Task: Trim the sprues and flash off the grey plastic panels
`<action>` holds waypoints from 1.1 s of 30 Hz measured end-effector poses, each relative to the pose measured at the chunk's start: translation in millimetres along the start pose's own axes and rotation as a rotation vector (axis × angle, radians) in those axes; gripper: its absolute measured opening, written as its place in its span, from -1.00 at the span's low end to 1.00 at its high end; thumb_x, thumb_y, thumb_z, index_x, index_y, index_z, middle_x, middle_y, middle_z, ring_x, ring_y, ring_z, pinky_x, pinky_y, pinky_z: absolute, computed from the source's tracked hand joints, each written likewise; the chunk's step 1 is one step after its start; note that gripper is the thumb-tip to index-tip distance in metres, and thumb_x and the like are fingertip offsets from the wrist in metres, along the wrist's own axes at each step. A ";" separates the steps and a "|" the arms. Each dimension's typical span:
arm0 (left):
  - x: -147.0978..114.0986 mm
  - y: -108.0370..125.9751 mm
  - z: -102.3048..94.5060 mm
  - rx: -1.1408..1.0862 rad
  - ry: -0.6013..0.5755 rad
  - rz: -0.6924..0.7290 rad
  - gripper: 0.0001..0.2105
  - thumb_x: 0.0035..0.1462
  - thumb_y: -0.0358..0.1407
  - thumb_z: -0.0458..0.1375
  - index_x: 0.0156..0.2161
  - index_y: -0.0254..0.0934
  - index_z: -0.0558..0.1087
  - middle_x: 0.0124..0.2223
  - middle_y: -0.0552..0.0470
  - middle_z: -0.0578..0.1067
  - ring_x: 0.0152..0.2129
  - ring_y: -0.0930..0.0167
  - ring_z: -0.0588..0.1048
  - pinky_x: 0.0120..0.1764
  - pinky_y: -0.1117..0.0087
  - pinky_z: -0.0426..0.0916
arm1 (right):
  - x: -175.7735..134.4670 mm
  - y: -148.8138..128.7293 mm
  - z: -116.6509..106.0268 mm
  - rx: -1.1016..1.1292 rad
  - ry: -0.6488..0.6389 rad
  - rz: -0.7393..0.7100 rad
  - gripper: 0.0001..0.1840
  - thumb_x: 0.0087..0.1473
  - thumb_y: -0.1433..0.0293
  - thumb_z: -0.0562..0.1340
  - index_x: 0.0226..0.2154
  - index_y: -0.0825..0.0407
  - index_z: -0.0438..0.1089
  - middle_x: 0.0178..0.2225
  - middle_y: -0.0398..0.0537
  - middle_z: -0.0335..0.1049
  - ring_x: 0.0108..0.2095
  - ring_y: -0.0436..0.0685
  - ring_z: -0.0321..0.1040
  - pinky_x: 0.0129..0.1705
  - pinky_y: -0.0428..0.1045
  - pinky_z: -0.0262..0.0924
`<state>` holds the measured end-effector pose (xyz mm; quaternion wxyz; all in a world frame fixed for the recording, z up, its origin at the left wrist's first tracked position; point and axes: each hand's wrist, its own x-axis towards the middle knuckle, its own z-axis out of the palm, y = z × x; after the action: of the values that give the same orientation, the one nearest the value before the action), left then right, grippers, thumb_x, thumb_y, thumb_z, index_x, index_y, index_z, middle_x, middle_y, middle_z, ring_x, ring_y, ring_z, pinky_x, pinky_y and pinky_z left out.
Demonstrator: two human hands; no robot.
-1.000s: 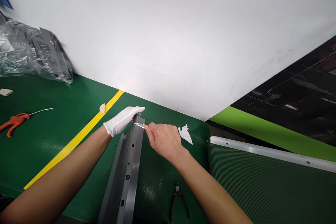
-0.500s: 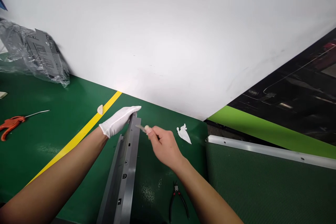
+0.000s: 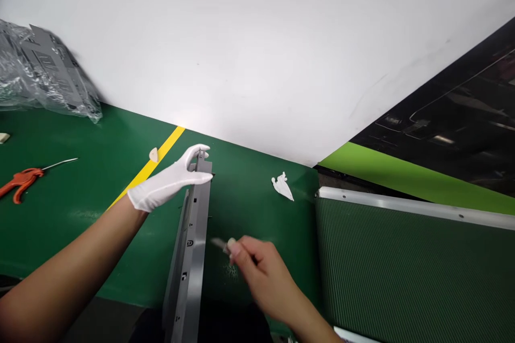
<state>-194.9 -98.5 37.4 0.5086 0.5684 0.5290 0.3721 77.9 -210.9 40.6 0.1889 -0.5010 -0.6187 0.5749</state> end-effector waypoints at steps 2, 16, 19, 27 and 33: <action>2.6 -2.8 1.4 -0.014 0.013 0.013 -0.39 0.11 -0.03 0.31 0.23 -0.05 0.30 0.18 -0.01 0.38 0.11 0.18 0.39 0.16 0.13 0.32 | -25.7 -7.7 7.7 -0.189 -0.094 -0.024 -0.46 0.41 0.03 0.05 -0.51 0.00 0.14 -0.54 -0.23 0.10 -0.49 -0.02 0.02 -0.39 -0.01 -0.10; -1.4 0.6 5.4 0.215 0.121 0.003 -0.56 0.21 0.07 0.14 0.14 0.02 0.32 0.06 0.04 0.44 -0.02 0.16 0.39 0.05 -0.12 0.37 | -69.1 -3.2 41.4 -0.914 0.217 -0.587 -0.68 0.38 0.32 0.16 -0.45 -0.02 0.25 -0.60 -0.26 0.26 -0.65 -0.05 0.19 -0.56 0.00 -0.09; -1.4 -0.4 6.0 0.217 0.114 0.025 -0.57 0.21 0.06 0.13 0.13 0.01 0.32 0.07 0.03 0.43 -0.01 0.16 0.38 0.05 -0.10 0.36 | -71.0 -4.6 42.9 -0.963 0.243 -0.605 -0.72 0.37 0.32 0.18 -0.42 -0.02 0.30 -0.59 -0.25 0.26 -0.66 -0.03 0.20 -0.57 0.02 -0.09; -1.7 2.6 7.3 0.222 0.109 0.054 -0.59 0.21 -0.02 0.11 0.12 -0.05 0.32 0.07 0.01 0.43 0.05 0.14 0.37 0.11 -0.15 0.33 | -72.8 -5.4 39.5 -0.995 0.206 -0.656 -0.77 0.35 0.32 0.19 -0.37 -0.01 0.33 -0.60 -0.25 0.25 -0.67 -0.01 0.19 -0.60 0.05 -0.08; -1.5 1.9 6.7 0.222 0.103 0.052 -0.59 0.20 -0.03 0.11 0.13 -0.04 0.31 0.07 0.00 0.43 0.07 0.13 0.37 0.13 -0.17 0.32 | -75.7 -3.4 38.8 -1.011 0.186 -0.673 -0.78 0.36 0.32 0.19 -0.36 0.00 0.35 -0.60 -0.25 0.25 -0.67 0.00 0.18 -0.61 0.06 -0.10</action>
<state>-188.3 -101.1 38.0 0.4048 0.6149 0.5774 0.3532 77.5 -294.0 59.2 0.1522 -0.3539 -0.9199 0.0730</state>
